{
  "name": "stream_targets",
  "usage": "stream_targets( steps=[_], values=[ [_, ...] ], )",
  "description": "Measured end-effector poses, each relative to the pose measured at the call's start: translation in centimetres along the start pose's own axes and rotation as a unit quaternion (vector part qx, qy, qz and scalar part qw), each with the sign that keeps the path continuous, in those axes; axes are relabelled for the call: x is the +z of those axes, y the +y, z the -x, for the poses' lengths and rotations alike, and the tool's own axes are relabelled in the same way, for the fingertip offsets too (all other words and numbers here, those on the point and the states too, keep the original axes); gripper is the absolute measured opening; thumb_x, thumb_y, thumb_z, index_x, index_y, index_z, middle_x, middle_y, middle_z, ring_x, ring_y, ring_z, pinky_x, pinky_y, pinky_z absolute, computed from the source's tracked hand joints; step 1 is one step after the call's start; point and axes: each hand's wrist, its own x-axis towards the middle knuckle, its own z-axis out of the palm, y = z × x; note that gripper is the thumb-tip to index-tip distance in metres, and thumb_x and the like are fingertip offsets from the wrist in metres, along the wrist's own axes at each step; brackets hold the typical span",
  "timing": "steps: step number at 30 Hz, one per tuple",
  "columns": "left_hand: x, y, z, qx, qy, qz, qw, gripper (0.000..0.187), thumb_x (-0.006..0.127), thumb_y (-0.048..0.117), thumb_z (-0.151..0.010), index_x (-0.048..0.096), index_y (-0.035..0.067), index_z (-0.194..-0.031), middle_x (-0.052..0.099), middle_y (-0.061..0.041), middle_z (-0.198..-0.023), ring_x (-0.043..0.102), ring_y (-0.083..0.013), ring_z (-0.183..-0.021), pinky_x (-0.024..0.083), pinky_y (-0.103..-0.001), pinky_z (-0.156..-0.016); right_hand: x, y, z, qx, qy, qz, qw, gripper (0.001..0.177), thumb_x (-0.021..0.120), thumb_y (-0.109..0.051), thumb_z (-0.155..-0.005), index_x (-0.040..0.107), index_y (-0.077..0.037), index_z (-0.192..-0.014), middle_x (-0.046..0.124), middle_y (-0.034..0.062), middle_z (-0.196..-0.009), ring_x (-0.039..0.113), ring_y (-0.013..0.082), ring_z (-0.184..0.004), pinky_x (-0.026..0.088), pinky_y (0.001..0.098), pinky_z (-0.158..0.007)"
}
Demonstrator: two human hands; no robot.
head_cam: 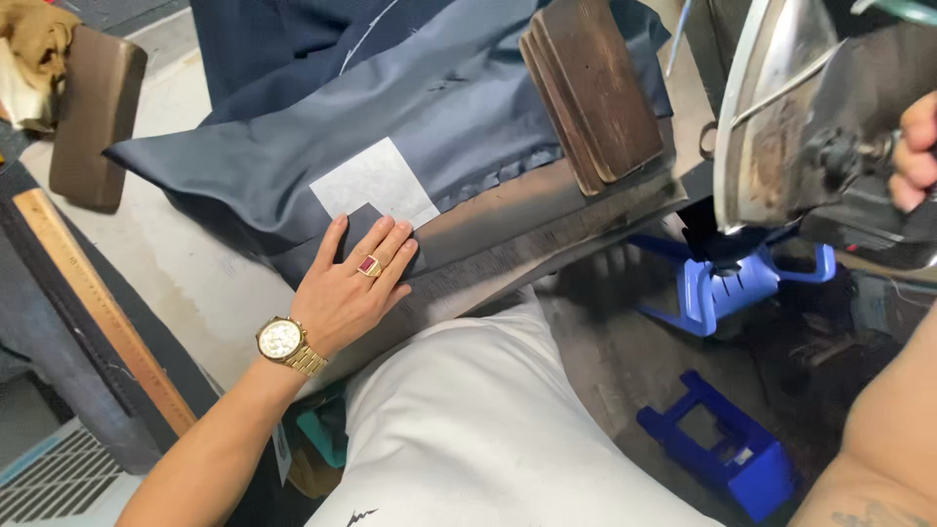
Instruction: The person irons pieces of dark fabric with a steam iron and then presses the seams using a wooden tailor's clapper on a workshop table.
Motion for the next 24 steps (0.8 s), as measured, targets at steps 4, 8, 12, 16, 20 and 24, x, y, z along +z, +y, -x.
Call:
stream_targets(
  steps=[4, 8, 12, 16, 20, 24],
  values=[
    [-0.9, -0.4, -0.5, 0.013, 0.027, 0.015, 0.999, 0.053, 0.085, 0.041, -0.097, 0.071, 0.009, -0.138, 0.064, -0.008, -0.154, 0.063, -0.0255, -0.141, 0.048, -0.059, -0.115, 15.8, -4.6, 7.6, 0.065, 0.129, 0.066, 0.987, 0.067, 0.046, -0.073, -0.125, 0.044, -0.017, -0.088, 0.033, -0.0009, -0.06, 0.033, 0.0094, -0.047, 0.032, 0.0223, -0.04],
    [-0.5, -0.7, -0.3, 0.024, 0.02, 0.013, 0.999, 0.056, 0.081, 0.046, -0.099, 0.069, 0.011, -0.14, 0.064, -0.008, -0.156, 0.06, -0.0258, -0.145, 0.046, -0.058, -0.117, 24.0, -6.8, 10.2, 0.004, 0.178, 0.133, 0.975, 0.037, 0.069, -0.022, -0.123, 0.051, 0.001, -0.1, 0.052, 0.0138, -0.076, 0.047, 0.0158, -0.053, 0.042, 0.028, -0.041],
    [-0.7, -0.7, -0.2, 0.021, 0.022, 0.013, 0.999, 0.051, 0.078, 0.045, -0.102, 0.072, 0.011, -0.139, 0.065, -0.009, -0.155, 0.061, -0.0262, -0.144, 0.045, -0.061, -0.117, 27.4, -6.0, 9.9, 0.009, 0.125, 0.242, 0.962, 0.024, 0.072, -0.023, -0.112, 0.068, 0.0, -0.114, 0.052, 0.0059, -0.059, 0.046, 0.0125, -0.043, 0.038, 0.0255, -0.04],
    [-0.4, -0.7, -0.2, 0.026, 0.005, 0.01, 1.0, 0.054, 0.075, 0.047, -0.103, 0.068, 0.01, -0.142, 0.066, -0.009, -0.153, 0.061, -0.0266, -0.144, 0.043, -0.061, -0.119, 29.5, -4.5, 8.8, -0.002, 0.11, 0.322, 0.94, 0.035, 0.078, -0.035, -0.105, 0.078, -0.006, -0.126, 0.072, -0.0019, -0.101, 0.058, 0.0086, -0.091, 0.046, 0.0258, -0.082],
    [1.3, -0.6, -0.2, -0.007, 0.017, 0.023, 1.0, 0.06, 0.06, 0.047, -0.11, 0.06, 0.005, -0.154, 0.059, -0.017, -0.161, 0.052, -0.032, -0.152, 0.031, -0.069, -0.122, 31.8, -4.3, 7.7, 0.009, 0.104, 0.283, 0.953, 0.032, 0.082, -0.036, -0.101, 0.08, -0.013, -0.123, 0.073, 0.0008, -0.089, 0.061, 0.0094, -0.08, 0.047, 0.0258, -0.071],
    [2.2, -0.5, 0.3, -0.035, 0.01, 0.039, 0.999, 0.061, 0.047, 0.046, -0.116, 0.053, 0.006, -0.162, 0.051, -0.02, -0.168, 0.041, -0.0359, -0.159, 0.018, -0.075, -0.124, 33.4, -4.8, 7.2, -0.04, 0.103, 0.248, 0.962, 0.028, 0.085, -0.031, -0.103, 0.081, -0.01, -0.122, 0.07, 0.0085, -0.076, 0.06, 0.0127, -0.067, 0.048, 0.0278, -0.056]
  ],
)
